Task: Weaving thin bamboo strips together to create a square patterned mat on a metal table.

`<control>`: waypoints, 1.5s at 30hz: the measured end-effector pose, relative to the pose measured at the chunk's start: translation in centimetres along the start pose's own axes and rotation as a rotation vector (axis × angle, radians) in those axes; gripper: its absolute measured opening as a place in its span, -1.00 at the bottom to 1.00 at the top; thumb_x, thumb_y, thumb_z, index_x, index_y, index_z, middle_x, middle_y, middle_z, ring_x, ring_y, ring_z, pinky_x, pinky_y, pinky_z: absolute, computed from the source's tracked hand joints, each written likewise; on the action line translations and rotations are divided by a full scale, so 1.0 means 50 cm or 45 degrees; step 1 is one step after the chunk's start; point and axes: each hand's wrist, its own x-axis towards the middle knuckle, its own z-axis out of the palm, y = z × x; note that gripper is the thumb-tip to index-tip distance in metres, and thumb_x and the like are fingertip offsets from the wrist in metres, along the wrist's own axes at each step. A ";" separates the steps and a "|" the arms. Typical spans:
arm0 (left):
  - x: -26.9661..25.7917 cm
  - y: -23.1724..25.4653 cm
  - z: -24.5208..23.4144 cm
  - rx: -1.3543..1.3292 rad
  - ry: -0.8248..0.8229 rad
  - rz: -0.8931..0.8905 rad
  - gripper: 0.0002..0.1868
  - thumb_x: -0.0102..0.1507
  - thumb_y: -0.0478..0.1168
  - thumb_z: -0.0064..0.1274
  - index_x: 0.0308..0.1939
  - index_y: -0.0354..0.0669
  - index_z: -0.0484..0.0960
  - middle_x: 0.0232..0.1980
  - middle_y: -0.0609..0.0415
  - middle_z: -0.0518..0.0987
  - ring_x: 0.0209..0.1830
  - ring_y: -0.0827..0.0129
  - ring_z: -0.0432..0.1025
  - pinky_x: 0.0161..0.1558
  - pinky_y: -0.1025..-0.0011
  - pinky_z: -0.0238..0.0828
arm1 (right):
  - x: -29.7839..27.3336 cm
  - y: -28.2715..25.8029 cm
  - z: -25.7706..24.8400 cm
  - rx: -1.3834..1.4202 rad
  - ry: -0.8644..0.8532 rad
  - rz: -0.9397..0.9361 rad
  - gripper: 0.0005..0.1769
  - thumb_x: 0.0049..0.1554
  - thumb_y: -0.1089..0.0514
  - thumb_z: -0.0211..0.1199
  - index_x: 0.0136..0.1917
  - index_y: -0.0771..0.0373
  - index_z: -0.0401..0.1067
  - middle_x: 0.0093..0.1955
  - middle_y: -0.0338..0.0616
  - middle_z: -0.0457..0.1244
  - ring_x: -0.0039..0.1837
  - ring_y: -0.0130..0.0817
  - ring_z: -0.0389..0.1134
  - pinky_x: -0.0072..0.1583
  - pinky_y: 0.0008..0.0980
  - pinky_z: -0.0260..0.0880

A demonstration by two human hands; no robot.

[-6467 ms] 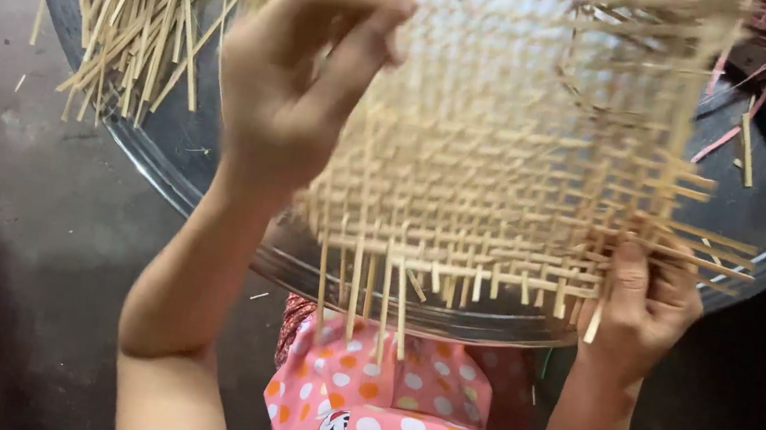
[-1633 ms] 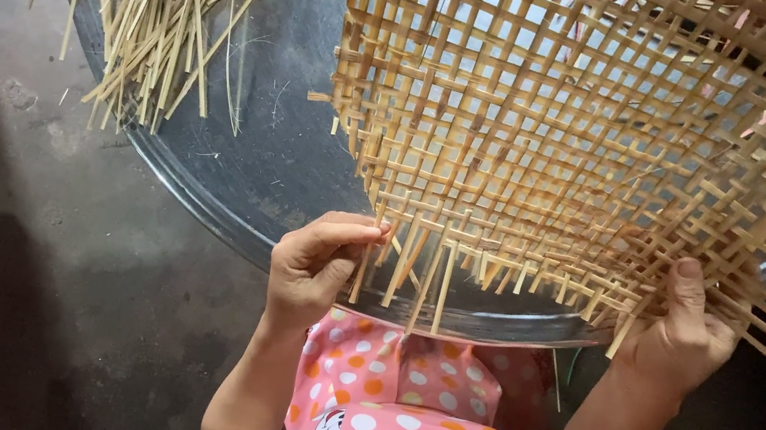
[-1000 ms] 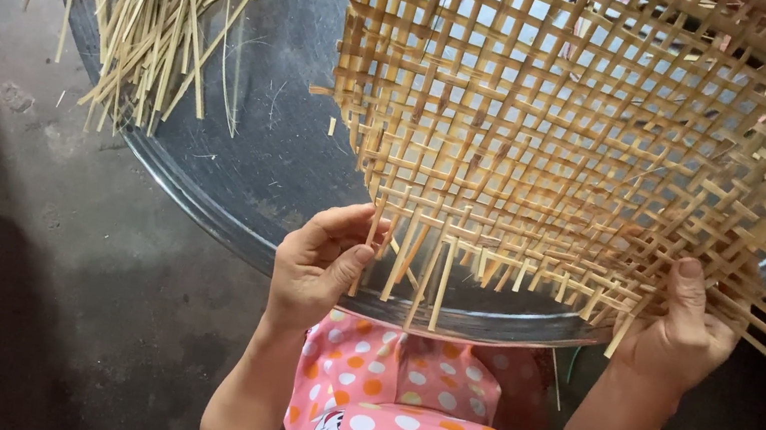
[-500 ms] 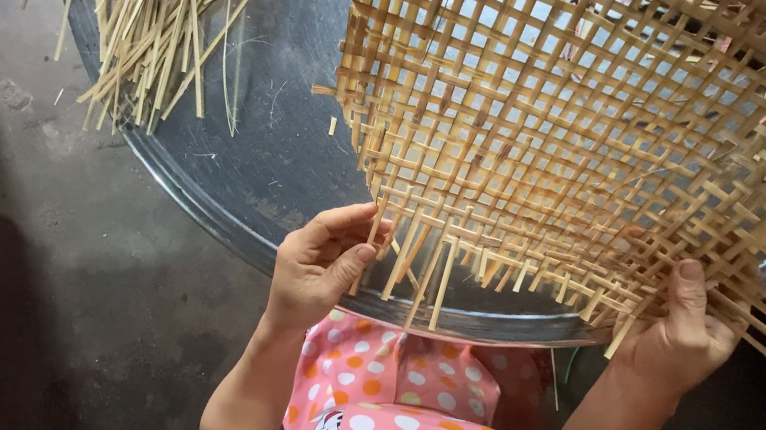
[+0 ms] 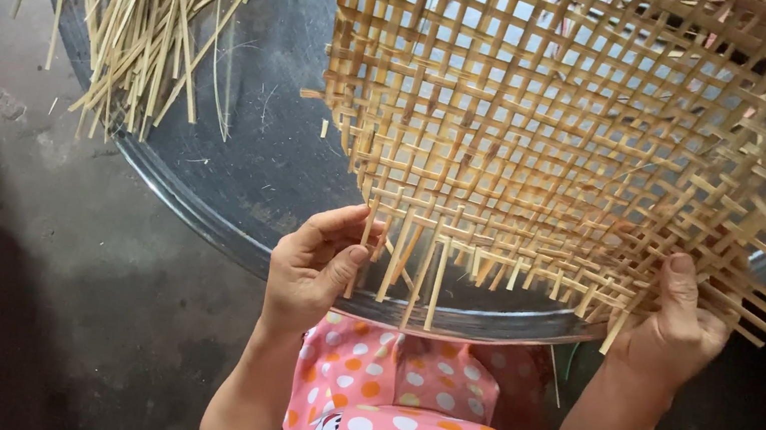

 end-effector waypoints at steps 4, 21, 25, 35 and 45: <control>-0.001 -0.001 0.000 0.025 0.027 -0.005 -0.67 0.14 -0.38 -0.11 -0.01 -0.34 0.33 -0.14 -0.08 0.48 -0.11 0.30 0.41 -0.04 0.45 0.41 | -0.007 -0.013 0.004 0.051 -0.031 0.025 -0.36 0.01 0.14 0.34 -0.62 0.09 -0.08 -0.53 -0.43 -0.22 -0.42 -0.55 -0.17 -0.29 -0.47 -0.06; 0.033 -0.001 0.005 -0.036 0.216 -0.275 -0.53 0.10 -0.27 -0.07 0.08 -0.30 0.24 -0.19 0.02 0.45 -0.27 0.37 0.41 -0.22 0.51 0.40 | -0.007 -0.038 0.018 0.322 -0.413 -0.247 -0.56 0.05 0.26 0.11 0.18 0.21 0.09 0.18 -0.08 0.08 0.26 -0.13 0.11 0.28 -0.20 0.16; 0.059 0.017 0.026 -0.226 0.185 -0.251 -0.71 0.15 -0.36 -0.15 -0.04 -0.33 0.29 -0.23 0.01 0.44 -0.27 0.41 0.37 -0.17 0.52 0.37 | -0.014 -0.047 0.011 0.287 -0.536 -0.248 -0.56 0.04 0.27 0.06 0.19 0.20 0.09 0.11 -0.14 0.10 0.16 -0.23 0.15 0.17 -0.31 0.19; 0.070 0.053 -0.191 -0.018 0.325 0.001 -0.91 0.21 -0.27 -0.12 -0.22 -0.01 0.36 -0.35 -0.05 0.48 -0.39 0.29 0.43 -0.26 0.41 0.40 | 0.023 -0.059 0.004 0.958 -1.856 -0.327 0.07 -0.19 -0.19 0.26 0.39 0.09 -0.28 0.33 0.30 -0.16 0.37 0.07 -0.08 0.37 0.01 -0.06; 0.223 0.282 -0.180 0.955 -0.033 -0.108 -0.84 0.31 -0.30 -0.10 -0.11 -0.38 0.40 -0.38 -0.02 0.40 -0.43 0.43 0.31 -0.27 0.56 0.36 | 0.013 -0.068 0.002 0.966 -1.603 -0.022 -0.19 0.02 -0.12 0.13 0.38 0.17 -0.16 0.27 0.18 -0.01 0.34 0.14 0.01 0.35 0.11 0.02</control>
